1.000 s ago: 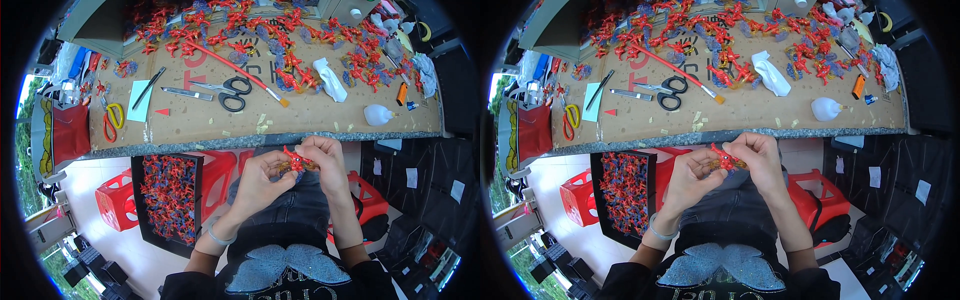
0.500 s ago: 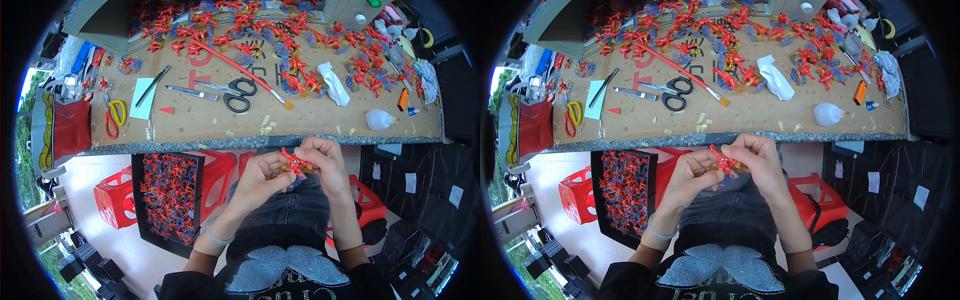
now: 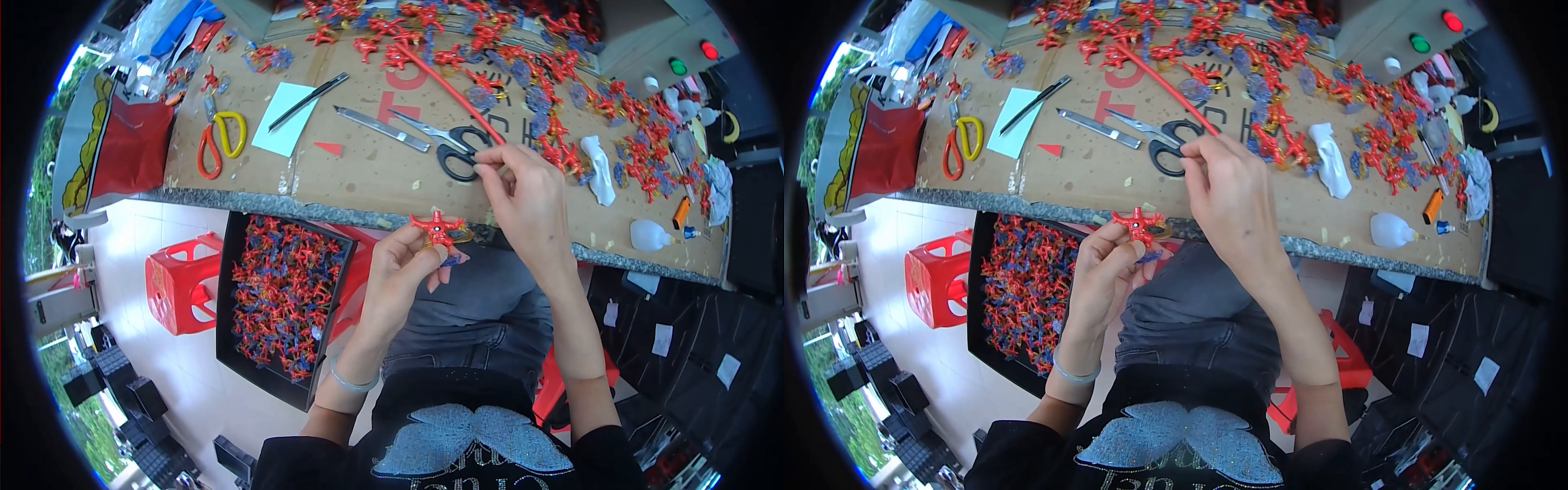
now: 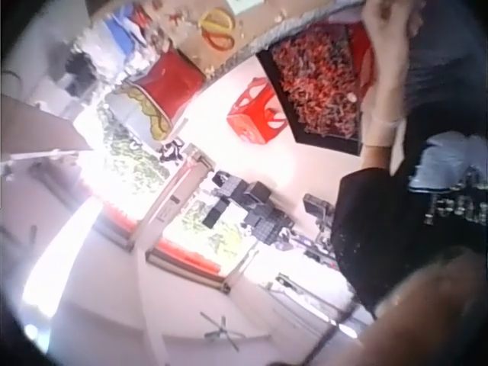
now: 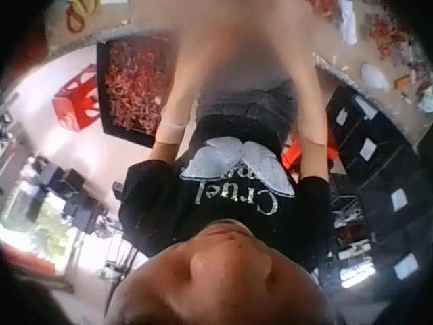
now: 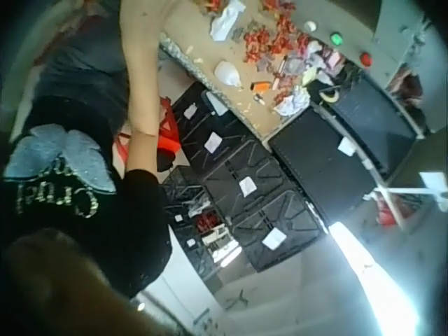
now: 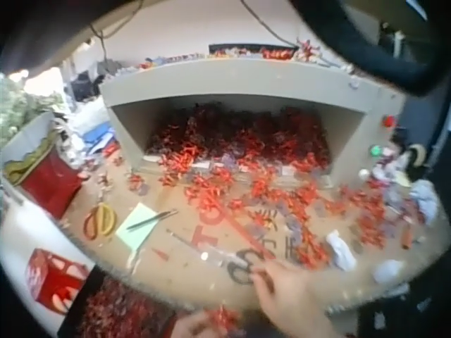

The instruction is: The person assembles small red plastic figurines by hand, joining parts with glue from a bottle.

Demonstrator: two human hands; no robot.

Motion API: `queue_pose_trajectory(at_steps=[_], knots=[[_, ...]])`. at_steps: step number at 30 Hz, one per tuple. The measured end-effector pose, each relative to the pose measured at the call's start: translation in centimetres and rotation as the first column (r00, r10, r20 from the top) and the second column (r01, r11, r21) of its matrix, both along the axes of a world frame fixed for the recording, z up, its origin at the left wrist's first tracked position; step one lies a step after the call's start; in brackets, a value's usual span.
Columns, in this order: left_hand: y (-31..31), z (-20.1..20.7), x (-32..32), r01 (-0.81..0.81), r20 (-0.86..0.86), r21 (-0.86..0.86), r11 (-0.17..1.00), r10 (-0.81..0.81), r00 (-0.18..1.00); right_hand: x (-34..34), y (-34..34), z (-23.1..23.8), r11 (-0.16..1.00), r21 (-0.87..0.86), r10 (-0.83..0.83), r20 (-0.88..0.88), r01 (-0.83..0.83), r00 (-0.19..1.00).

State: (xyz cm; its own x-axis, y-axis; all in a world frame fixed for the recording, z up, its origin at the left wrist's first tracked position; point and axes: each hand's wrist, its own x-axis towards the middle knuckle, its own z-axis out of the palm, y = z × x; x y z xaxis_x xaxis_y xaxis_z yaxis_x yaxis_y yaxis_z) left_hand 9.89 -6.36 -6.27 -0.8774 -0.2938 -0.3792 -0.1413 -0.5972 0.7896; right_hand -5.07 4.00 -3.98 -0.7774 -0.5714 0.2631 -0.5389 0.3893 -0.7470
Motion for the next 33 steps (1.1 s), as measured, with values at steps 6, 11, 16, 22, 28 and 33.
queue_pose_trajectory(at_steps=[6, 11, 16, 22, 28, 33], knots=[[-1.6, -0.3, 1.1, -0.117, -0.038, 0.098, 0.988, 0.121, 0.992, -0.6, -5.2, -0.5, 0.993, 0.05, 0.112, -0.054, -0.109, 0.992], [-2.7, -0.3, 1.6, -0.131, -0.084, 0.135, 0.982, 0.143, 0.986, -1.2, -10.6, -2.4, 0.962, 0.078, 0.271, -0.159, -0.261, 0.949], [-3.4, 0.3, 2.1, -0.038, -0.025, -0.099, 0.994, 0.036, 0.999, -1.7, -12.4, -3.7, 0.962, 0.131, 0.269, -0.307, -0.24, 0.913], [-3.3, -0.3, 2.2, -0.064, -0.078, -0.075, 0.995, 0.059, 0.995, -1.1, -9.4, -0.9, 0.961, 0.125, 0.268, -0.176, -0.248, 0.947], [-2.7, 0.2, 1.1, -0.052, -0.071, -0.103, 0.993, 0.045, 0.996, 2.3, -2.1, 2.5, 0.973, -0.217, 0.115, 0.136, -0.084, 0.984], [-1.6, -0.1, 0.1, -0.016, -0.048, -0.118, 0.993, 0.01, 0.999, 4.4, 3.5, 0.9, 0.983, -0.064, 0.181, 0.244, -0.171, 0.953]])
